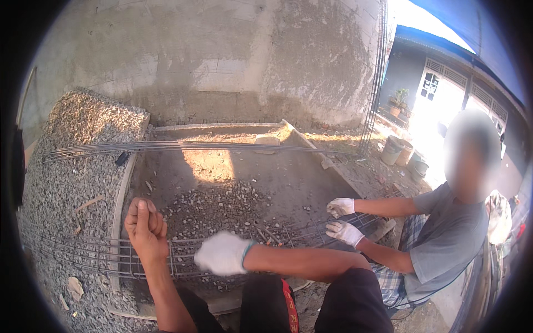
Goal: The person puts on a white glove and uses pliers to tie wire around a rebar grid at a construction site. They repeatedly bend and twist wire segments to secure the rebar intersections while kneeling on the ground.
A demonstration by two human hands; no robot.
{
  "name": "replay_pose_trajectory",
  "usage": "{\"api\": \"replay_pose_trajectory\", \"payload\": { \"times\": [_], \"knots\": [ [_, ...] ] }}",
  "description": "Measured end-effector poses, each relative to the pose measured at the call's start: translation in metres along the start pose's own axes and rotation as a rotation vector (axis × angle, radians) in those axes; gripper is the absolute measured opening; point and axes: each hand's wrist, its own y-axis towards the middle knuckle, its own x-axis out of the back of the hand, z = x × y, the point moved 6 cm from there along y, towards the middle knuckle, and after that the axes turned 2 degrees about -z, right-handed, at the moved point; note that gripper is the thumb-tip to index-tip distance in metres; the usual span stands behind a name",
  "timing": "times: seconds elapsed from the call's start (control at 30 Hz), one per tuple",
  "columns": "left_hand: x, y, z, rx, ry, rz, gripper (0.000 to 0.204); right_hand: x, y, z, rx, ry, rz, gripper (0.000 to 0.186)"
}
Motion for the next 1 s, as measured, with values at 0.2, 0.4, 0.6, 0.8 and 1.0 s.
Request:
{"api": "replay_pose_trajectory", "payload": {
  "times": [0.2, 0.4, 0.6, 0.8, 1.0],
  "knots": [
    [-0.017, -0.009, 0.023, 0.011, 0.032, 0.002, 0.033, 0.046, -0.012, 0.029, -0.024, 0.105, -0.147, 0.011],
    [0.06, 0.016, 0.03, 0.052, -0.008, -0.158, 0.032, 0.065, -0.015, 0.057, 0.105, 0.129, -0.322, 0.015],
    [0.006, 0.011, 0.008, 0.003, -0.156, -0.08, 0.029, 0.038, -0.042, -0.078, -0.491, 0.123, -0.574, 0.022],
    [0.208, 0.094, -0.096, -0.304, -0.535, -0.144, 0.03, -0.056, -0.099, 0.005, -0.257, 0.516, -0.434, 0.032],
    [0.053, 0.098, -0.052, -0.024, -0.455, -0.53, 0.042, -0.068, -0.113, 0.026, -0.316, 0.738, -0.389, 0.034]
  ]
}}
